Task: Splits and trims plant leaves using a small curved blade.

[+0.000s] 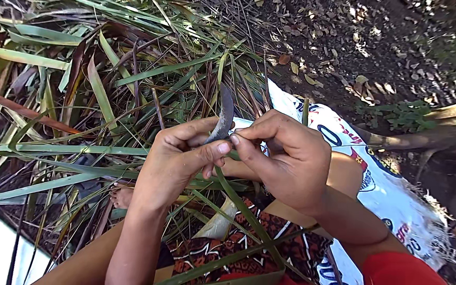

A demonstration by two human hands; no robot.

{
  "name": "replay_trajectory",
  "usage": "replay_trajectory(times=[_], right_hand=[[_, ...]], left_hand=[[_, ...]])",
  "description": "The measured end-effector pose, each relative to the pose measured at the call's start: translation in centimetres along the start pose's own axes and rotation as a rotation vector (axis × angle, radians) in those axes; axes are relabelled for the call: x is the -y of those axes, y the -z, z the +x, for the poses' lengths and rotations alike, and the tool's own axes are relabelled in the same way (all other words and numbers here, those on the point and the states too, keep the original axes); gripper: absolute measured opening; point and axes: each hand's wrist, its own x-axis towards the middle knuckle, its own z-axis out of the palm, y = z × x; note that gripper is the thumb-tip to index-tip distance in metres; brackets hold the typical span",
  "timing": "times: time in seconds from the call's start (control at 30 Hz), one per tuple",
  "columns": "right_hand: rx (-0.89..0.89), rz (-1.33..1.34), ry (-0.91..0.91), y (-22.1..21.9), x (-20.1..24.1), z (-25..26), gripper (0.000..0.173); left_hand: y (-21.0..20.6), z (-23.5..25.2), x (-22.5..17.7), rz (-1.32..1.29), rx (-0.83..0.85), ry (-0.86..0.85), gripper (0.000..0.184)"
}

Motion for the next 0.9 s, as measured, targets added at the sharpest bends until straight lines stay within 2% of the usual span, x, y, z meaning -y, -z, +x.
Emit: replay_trajectory(times=[0.17, 0.3, 0.43, 0.7, 0.9], right_hand=[[0.041, -0.027, 0.037, 0.4, -0.2, -0.2, 0.004], [0.034, -0.100, 0.070, 0.6, -0.5, -0.3, 0.006], [0.022, -0.168, 0.129, 0.4, -0.8, -0.2, 0.004], [-0.006, -0.157, 0.151, -0.2, -0.7, -0.3, 0.007], [0.032, -0.165, 0.189, -0.1, -0.6, -0.4, 0.008]], left_hand=[[0.8, 0.0, -0.6, 0.004, 0.015, -0.003, 0.018], [1.2, 0.0, -0.5, 0.011, 0.033, -0.006, 0.025], [1.0, 0.0, 0.1, 0.114, 0.210, 0.046, 0.042], [0.5, 0.2, 0.7, 0.080, 0.111, -0.001, 0.019], [1.4, 0.4, 0.2, 0.074, 0.176, 0.008, 0.019]])
